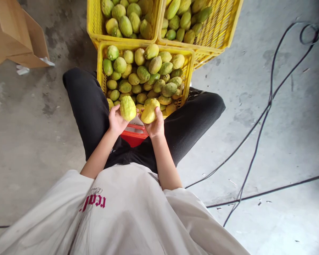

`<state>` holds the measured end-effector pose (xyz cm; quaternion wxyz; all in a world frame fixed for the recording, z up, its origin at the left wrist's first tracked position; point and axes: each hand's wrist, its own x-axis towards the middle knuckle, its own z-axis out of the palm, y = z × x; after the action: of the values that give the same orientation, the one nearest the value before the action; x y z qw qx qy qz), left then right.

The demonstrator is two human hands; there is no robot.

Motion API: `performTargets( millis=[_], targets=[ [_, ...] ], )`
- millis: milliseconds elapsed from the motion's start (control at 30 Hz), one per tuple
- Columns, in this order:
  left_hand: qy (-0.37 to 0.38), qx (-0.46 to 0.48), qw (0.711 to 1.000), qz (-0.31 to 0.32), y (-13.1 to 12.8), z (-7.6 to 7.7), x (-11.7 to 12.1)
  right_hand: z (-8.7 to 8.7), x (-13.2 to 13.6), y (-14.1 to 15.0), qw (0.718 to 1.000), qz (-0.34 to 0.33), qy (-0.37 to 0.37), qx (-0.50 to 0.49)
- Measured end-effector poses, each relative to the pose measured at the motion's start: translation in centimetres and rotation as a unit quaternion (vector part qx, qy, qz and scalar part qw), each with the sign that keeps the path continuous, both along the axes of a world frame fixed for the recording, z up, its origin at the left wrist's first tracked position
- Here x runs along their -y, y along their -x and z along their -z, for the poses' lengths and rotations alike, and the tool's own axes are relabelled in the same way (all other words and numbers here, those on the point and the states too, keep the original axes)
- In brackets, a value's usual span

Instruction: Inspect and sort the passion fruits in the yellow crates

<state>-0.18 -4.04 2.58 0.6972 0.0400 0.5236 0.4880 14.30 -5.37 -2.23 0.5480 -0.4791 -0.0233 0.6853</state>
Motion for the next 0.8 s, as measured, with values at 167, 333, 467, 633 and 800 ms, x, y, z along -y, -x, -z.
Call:
performTargets(
  millis=[167,333,467,633,800],
  targets=[
    [-0.004,0.002,1.000,-0.002,0.1,0.1,0.0,0.2,-0.1,-0.3,1.000,0.017,0.004,-0.013],
    [0.012,-0.013,1.000,0.003,0.1,0.6,-0.1,-0.5,-0.4,-0.5,0.999,0.023,0.003,-0.049],
    [0.008,-0.011,1.000,0.007,0.1,0.6,-0.1,-0.8,-0.3,-0.7,0.997,0.039,-0.002,-0.073],
    [0.014,0.004,1.000,0.012,0.0,0.2,-0.1,-0.7,-0.3,-0.5,0.997,0.029,-0.005,-0.068],
    [0.023,0.019,1.000,-0.005,0.2,-0.1,0.0,-0.8,-0.4,-0.3,0.998,0.037,-0.001,-0.060]
  ],
)
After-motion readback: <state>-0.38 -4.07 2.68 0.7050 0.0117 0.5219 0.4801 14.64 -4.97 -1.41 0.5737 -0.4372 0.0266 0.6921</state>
